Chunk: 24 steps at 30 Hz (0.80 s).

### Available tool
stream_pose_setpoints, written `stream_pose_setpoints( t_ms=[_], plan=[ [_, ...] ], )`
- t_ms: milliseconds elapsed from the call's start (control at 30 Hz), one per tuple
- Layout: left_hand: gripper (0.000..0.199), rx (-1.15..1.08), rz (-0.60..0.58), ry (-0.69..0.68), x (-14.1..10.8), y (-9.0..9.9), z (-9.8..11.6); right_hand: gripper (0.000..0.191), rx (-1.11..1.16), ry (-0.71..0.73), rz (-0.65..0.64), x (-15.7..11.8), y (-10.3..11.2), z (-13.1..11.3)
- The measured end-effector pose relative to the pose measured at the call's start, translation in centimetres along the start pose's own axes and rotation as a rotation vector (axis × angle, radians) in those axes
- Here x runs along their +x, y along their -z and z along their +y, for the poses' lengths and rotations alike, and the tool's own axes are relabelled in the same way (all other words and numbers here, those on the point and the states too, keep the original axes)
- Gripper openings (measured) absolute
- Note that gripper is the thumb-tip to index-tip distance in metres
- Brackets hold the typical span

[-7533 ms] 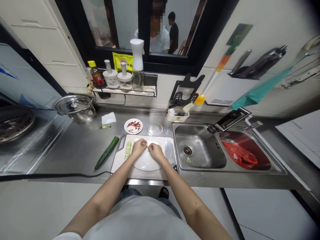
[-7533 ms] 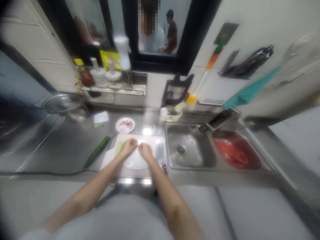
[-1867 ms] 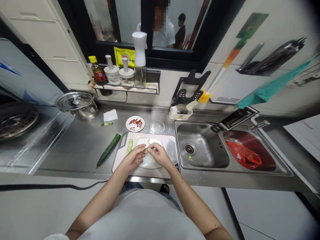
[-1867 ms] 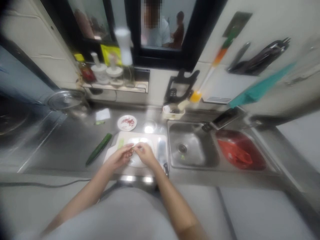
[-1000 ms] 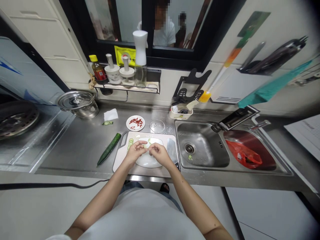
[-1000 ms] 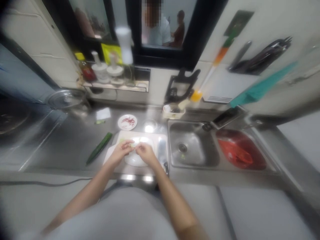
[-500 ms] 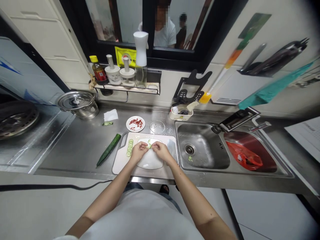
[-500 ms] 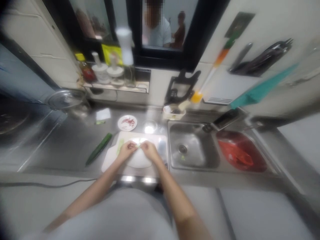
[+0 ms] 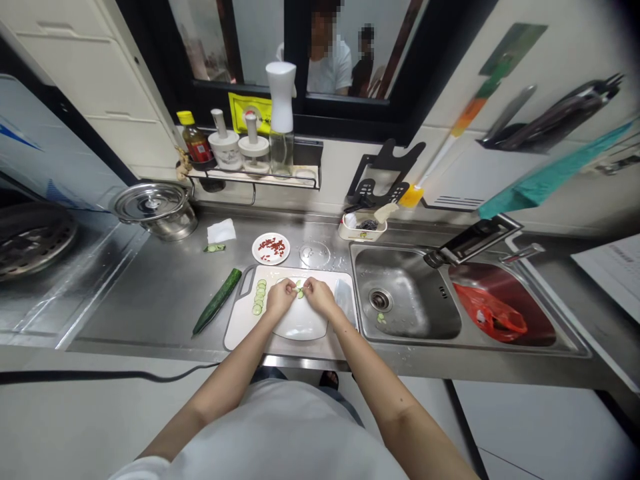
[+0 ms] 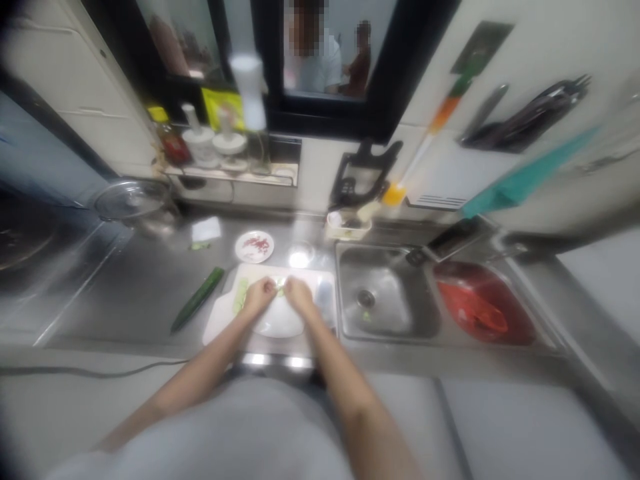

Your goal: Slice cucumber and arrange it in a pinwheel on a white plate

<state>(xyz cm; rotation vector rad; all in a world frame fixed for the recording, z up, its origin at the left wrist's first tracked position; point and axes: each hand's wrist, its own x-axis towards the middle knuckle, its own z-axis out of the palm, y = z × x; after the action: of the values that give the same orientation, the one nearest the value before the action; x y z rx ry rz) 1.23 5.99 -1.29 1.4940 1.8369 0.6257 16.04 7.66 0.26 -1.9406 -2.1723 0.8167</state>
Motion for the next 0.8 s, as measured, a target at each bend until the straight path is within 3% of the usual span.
stream_pose_setpoints(
  t_ms=[267, 467, 667, 800],
  plan=[
    [0.012, 0.192, -0.028, -0.071, 0.4, -0.6, -0.1, 0.022, -0.157, -0.047, -0.062, 0.2, 0.5, -1.1],
    [0.014, 0.327, 0.018, -0.147, 0.2, -0.8, 0.1, 0.023, -0.182, -0.040, -0.072, 0.3, 0.6, -1.2],
    [0.023, 0.431, 0.054, -0.411, -1.4, -0.7, -0.6, 0.024, -0.197, -0.022, -0.072, 0.3, 0.6, -1.3],
    [0.031, 0.455, 0.022, -0.479, -2.0, -0.7, -1.3, 0.025, -0.207, -0.006, -0.065, 0.3, 0.5, -1.2]
  ],
)
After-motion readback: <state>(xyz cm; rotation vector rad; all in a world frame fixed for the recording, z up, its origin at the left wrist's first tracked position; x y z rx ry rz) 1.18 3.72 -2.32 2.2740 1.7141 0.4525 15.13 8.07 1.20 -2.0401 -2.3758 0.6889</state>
